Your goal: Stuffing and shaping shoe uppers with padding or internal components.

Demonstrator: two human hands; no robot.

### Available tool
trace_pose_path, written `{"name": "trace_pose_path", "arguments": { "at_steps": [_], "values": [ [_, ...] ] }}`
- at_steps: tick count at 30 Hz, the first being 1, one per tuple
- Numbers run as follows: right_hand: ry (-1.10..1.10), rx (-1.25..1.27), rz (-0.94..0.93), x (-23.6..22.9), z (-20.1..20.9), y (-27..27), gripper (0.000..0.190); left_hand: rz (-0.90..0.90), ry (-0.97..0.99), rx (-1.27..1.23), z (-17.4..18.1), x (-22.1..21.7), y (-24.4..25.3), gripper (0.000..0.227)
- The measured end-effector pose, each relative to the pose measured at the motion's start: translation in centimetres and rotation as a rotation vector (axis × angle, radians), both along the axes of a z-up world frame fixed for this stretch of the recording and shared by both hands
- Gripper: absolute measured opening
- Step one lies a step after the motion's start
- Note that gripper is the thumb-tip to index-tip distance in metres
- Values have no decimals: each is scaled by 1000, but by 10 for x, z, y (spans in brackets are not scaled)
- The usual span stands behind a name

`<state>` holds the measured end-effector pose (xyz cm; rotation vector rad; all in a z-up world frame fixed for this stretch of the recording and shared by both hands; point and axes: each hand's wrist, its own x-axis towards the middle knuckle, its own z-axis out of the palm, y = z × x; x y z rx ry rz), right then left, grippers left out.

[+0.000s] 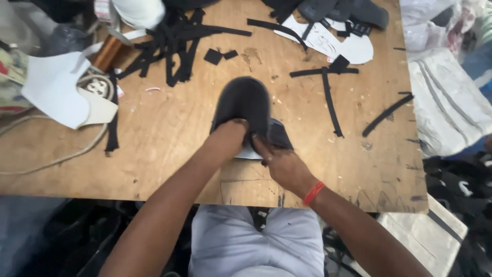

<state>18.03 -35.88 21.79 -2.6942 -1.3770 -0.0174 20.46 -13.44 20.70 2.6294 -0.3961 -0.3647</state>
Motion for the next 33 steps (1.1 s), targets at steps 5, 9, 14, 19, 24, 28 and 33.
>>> {"name": "trace_pose_path", "arguments": {
  "at_steps": [5,9,14,19,24,28,33],
  "values": [
    [165,-77,-283,6,6,15,56,-310,-564,-145,6,-65,13,24],
    [145,-97,-260,5,-34,4,25,-254,-533,-5,9,-90,-12,18],
    [68,112,-174,10,-25,5,19,63,-446,309,0,-79,-45,43],
    [95,117,-152,4,-1,15,63,128,-589,229,-23,-73,-40,53],
    [34,106,-155,1,1,12,65,-29,-781,418,-19,-60,-29,62],
    [152,159,-249,4,-3,5,55,187,-85,38,3,-44,-35,47],
    [76,101,-316,8,-9,0,50,-3,-503,222,-48,-41,-33,42]
  ]
}}
